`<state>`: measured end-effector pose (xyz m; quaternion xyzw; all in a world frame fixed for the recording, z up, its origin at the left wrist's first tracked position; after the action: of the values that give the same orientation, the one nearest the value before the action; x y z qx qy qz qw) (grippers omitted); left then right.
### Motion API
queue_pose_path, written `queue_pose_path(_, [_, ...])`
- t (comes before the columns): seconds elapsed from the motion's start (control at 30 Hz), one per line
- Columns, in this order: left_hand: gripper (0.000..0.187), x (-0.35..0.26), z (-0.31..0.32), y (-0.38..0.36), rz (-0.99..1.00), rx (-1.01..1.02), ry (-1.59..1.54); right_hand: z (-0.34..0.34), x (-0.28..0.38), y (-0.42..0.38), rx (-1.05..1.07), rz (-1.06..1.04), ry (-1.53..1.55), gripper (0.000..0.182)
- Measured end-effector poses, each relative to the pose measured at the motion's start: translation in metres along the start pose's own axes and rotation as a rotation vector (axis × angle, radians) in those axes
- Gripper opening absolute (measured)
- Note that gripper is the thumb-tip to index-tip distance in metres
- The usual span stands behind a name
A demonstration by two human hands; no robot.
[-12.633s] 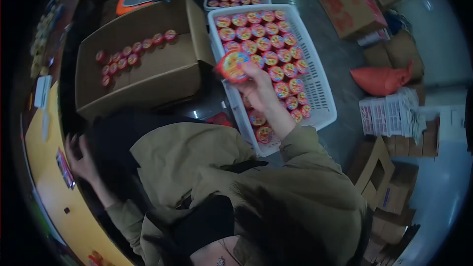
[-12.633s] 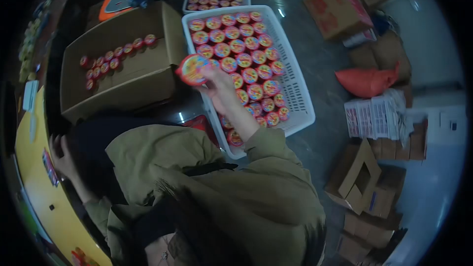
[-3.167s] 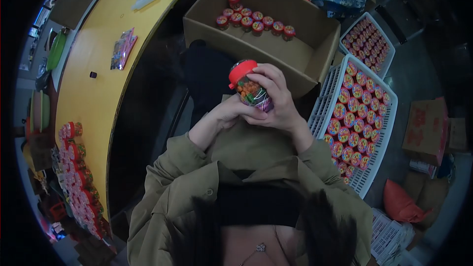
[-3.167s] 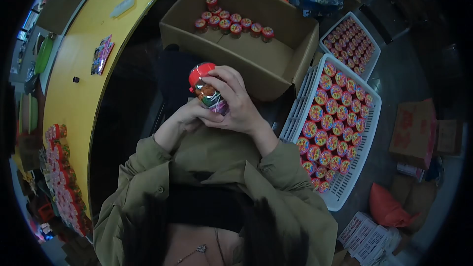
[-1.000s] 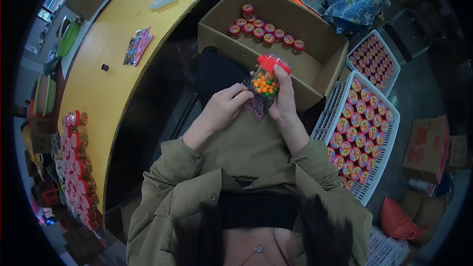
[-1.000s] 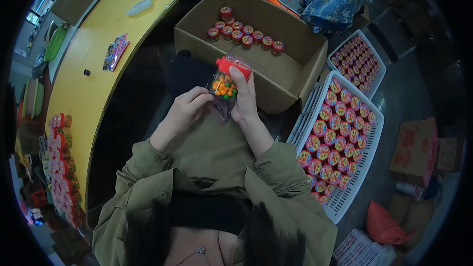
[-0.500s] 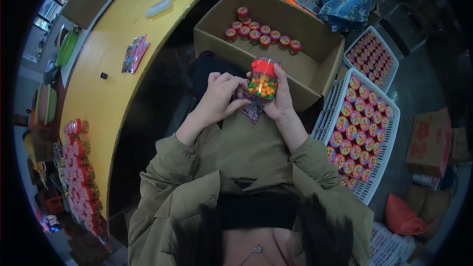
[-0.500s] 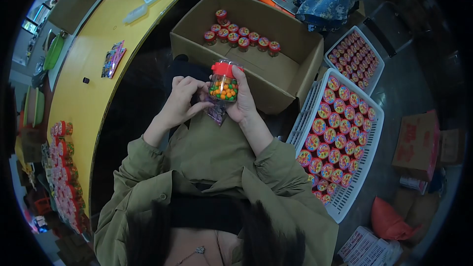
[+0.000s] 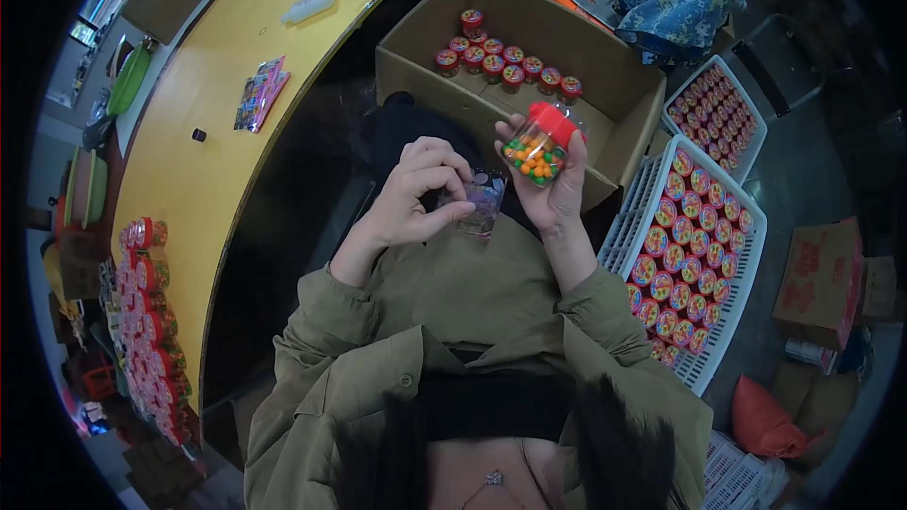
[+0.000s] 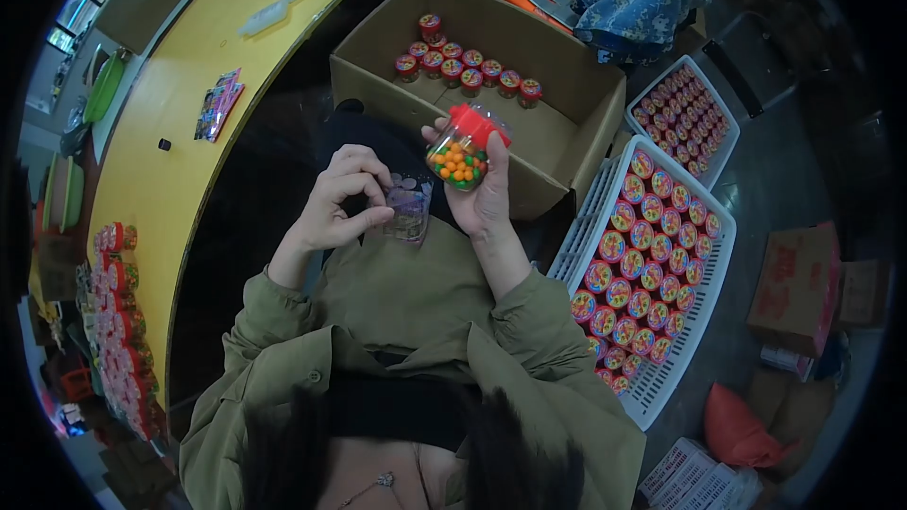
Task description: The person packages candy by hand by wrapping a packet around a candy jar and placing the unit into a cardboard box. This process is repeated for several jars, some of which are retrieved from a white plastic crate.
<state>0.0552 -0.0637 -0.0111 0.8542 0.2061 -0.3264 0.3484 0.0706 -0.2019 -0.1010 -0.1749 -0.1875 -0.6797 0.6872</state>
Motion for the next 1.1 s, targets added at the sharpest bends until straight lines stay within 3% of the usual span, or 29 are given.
queue_pose_path(0.03, [0.015,0.001,0.0,-0.002,-0.001,-0.004,0.002,0.0,0.006,-0.002,-0.006,0.001,-0.005,0.066])
queue_pose_path(0.13, [0.015,0.045,-0.026,-0.024,-0.415,-0.427,-0.247,0.002,0.012,-0.013,0.054,0.048,0.029,0.069])
queue_pose_path(0.2, [0.016,0.052,-0.035,-0.028,-0.421,-0.623,-0.43,0.008,0.009,-0.029,0.07,0.086,-0.139,0.072])
queue_pose_path(0.27, [0.017,0.061,-0.039,-0.032,-0.438,-0.657,-0.415,0.019,0.011,-0.043,0.069,0.056,-0.244,0.08])
queue_pose_path(0.33, [0.017,0.059,-0.035,-0.029,-0.436,-0.732,-0.67,0.024,0.011,-0.054,0.145,-0.028,-0.604,0.087])
queue_pose_path(0.37, [0.017,0.054,-0.036,-0.028,-0.44,-0.73,-0.671,0.023,0.011,-0.06,0.106,-0.057,-0.563,0.093])
queue_pose_path(0.43, [0.02,0.049,-0.02,-0.021,-0.522,-0.603,-0.884,0.03,0.01,-0.066,0.153,0.017,-0.537,0.093])
queue_pose_path(0.53, [0.023,0.034,-0.009,-0.016,-0.483,-0.434,-1.102,0.036,0.007,-0.067,0.253,-0.004,-0.587,0.093])
queue_pose_path(0.6, [0.025,0.026,-0.012,-0.015,-0.477,-0.434,-1.138,0.051,0.013,-0.07,0.404,-0.197,-0.828,0.092])
queue_pose_path(0.7, [0.018,0.015,-0.014,-0.011,-0.481,-0.436,-1.16,0.058,0.014,-0.072,0.395,-0.214,-0.885,0.092])
queue_pose_path(0.77, [0.02,0.0,-0.014,-0.005,-0.396,-0.265,-0.801,0.062,0.015,-0.073,0.367,-0.2,-0.887,0.092])
queue_pose_path(0.87, [0.021,-0.006,-0.017,-0.004,-0.329,-0.112,-0.742,0.063,0.019,-0.072,0.304,-0.181,-0.948,0.089])
queue_pose_path(0.93, [0.019,-0.016,-0.016,0.0,-0.277,-0.026,-0.649,0.079,0.022,-0.072,0.438,-0.33,-1.268,0.086])
queue_pose_path(1.03, [0.024,-0.026,-0.016,0.005,-0.216,0.066,-0.454,0.082,0.023,-0.073,0.447,-0.425,-1.336,0.081])
queue_pose_path(1.1, [0.038,-0.039,-0.02,0.009,-0.105,0.119,-0.408,0.084,0.026,-0.073,0.425,-0.454,-1.336,0.081])
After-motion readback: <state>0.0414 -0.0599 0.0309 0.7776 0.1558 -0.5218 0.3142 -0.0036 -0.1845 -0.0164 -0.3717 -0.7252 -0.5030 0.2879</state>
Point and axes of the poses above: each hand's wrist, its own y-axis towards the middle knuckle, its own z-axis out of the palm, x = y × z, the point moved 9 cm from there along y, towards the middle knuckle, and after that the axes turned 4 degrees about -y, right-handed, at the moved point
